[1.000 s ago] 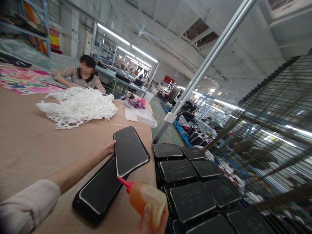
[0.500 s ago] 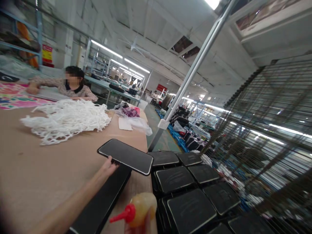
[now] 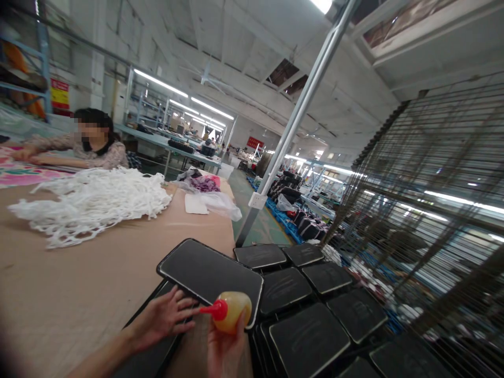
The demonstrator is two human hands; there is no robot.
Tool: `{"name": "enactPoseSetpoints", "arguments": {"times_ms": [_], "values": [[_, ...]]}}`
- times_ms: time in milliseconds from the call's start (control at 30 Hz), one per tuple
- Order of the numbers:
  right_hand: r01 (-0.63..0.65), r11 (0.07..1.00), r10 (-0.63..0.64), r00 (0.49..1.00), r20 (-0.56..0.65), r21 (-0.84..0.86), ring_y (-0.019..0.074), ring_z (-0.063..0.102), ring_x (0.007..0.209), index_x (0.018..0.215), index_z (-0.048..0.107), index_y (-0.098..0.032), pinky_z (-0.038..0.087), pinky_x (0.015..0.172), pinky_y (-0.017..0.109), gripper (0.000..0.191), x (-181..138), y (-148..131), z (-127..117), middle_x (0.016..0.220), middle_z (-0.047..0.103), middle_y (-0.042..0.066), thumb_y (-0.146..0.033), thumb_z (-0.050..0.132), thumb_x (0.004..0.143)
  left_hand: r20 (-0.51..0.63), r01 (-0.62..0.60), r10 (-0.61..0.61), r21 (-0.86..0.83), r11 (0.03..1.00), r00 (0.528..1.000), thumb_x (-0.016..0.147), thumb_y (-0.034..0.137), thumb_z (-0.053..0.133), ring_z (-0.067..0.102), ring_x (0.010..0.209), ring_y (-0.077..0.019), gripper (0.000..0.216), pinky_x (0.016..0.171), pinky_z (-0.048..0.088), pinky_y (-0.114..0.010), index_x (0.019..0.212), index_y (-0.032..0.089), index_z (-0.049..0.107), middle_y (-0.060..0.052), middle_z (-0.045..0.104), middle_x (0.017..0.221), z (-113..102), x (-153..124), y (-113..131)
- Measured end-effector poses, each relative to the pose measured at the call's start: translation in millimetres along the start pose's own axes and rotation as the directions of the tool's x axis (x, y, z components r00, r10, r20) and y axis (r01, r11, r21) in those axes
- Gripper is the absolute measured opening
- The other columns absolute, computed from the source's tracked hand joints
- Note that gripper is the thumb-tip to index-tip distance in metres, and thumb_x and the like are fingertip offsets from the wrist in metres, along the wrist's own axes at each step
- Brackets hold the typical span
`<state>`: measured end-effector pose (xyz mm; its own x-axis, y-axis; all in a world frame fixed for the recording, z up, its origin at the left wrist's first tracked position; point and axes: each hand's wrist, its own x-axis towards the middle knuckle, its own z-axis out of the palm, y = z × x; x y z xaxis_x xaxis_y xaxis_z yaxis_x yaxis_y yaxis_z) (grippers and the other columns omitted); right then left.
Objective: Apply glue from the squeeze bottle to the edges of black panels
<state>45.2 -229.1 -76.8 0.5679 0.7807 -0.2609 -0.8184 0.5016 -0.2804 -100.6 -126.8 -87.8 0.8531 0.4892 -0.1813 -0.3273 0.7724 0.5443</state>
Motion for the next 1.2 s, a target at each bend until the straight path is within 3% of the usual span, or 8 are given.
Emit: {"name": "enactPoseSetpoints", "arguments": {"times_ms": [133,300,400,467,633,867,1033,1200], "values": [[-0.018,0.999,0.018,1.0,-0.016,-0.028,0.019,0.065,0.074,0.08,0.069,-0.023,0.054,0.064,0.03,0.05,-1,-2,5,0.084,0.069,0.005,-0.032,0.088,0.035,0.136,0.127,-0.263,0.614,0.779,0.955,0.066,0.041,0.072,0.065,0.072,-0.0199,0.04,0.06,0.046,-0.026,0.095,0.016,0.062,-0.007,0.066,0.082,-2,-11,31],[-0.084,0.988,0.088,0.996,0.026,-0.131,0.0199,0.065,0.079,0.082,0.069,-0.022,0.053,0.069,0.033,0.044,-6,5,4,0.088,0.069,0.006,-0.04,0.085,0.046,0.173,-0.221,0.278,0.963,0.152,0.945,0.068,0.039,0.065,0.059,0.092,-0.0216,0.043,0.081,0.044,-0.031,0.103,0.014,0.059,-0.008,0.064,0.099,45,34,97],[-0.098,0.975,0.118,0.989,0.09,-0.2,0.0196,0.064,0.083,0.084,0.068,-0.022,0.053,0.073,0.035,0.041,-9,13,-2,0.089,0.069,0.005,-0.043,0.082,0.052,0.265,-0.176,0.291,0.938,-0.298,0.919,0.067,0.033,0.065,0.043,0.119,-0.028,0.062,0.099,0.031,-0.036,0.124,0.013,0.05,-0.015,0.048,0.13,70,63,118],[-0.078,0.975,0.104,0.988,0.116,-0.21,0.0191,0.063,0.084,0.085,0.067,-0.023,0.052,0.074,0.036,0.039,-11,17,-5,0.089,0.068,0.003,-0.044,0.08,0.055,0.221,-0.127,0.194,0.904,-0.408,0.956,0.067,0.034,0.065,0.041,0.121,-0.0296,0.072,0.099,0.031,-0.037,0.132,0.011,0.043,-0.017,0.044,0.134,76,76,123],[-0.076,0.985,0.09,0.993,0.08,-0.156,0.0188,0.063,0.084,0.087,0.067,-0.025,0.053,0.073,0.034,0.043,-16,22,0,0.091,0.068,0.003,-0.046,0.08,0.053,0.222,-0.235,-0.076,0.921,-0.311,0.972,0.069,0.029,0.059,0.058,0.09,-0.0198,0.041,0.074,0.041,-0.023,0.108,0.015,0.063,-0.004,0.066,0.099,70,90,127],[-0.086,0.983,0.088,0.996,0.002,-0.162,0.019,0.064,0.083,0.088,0.068,-0.024,0.052,0.074,0.032,0.043,-31,6,-31,0.093,0.068,0.004,-0.05,0.077,0.056,0.269,-0.28,-0.082,0.939,-0.198,0.96,0.067,0.03,0.06,0.055,0.076,-0.0159,0.029,0.066,0.038,-0.02,0.09,0.013,0.067,0.002,0.065,0.08,59,76,154],[0.166,0.916,-0.204,0.977,-0.068,-0.365,0.0193,0.063,0.086,0.09,0.067,-0.023,0.053,0.074,0.033,0.034,-41,-59,-18,0.093,0.068,0.003,-0.051,0.067,0.069,0.205,-0.231,-0.151,0.956,-0.183,0.967,0.067,0.036,0.063,0.055,0.075,-0.0175,0.03,0.065,0.039,-0.02,0.087,0.015,0.069,0.001,0.066,0.079,56,49,171],[0.536,0.708,-0.56,0.823,0.097,-0.459,0.0182,0.057,0.098,0.105,0.06,-0.024,0.051,0.074,0.029,0.04,-38,-110,48,0.112,0.061,0.001,-0.037,0.071,0.068,0.148,-0.182,-0.276,0.978,-0.099,0.95,0.066,0.032,0.065,0.057,0.08,-0.019,0.033,0.07,0.04,-0.021,0.095,0.017,0.07,0.001,0.069,0.085,68,27,168]]}}
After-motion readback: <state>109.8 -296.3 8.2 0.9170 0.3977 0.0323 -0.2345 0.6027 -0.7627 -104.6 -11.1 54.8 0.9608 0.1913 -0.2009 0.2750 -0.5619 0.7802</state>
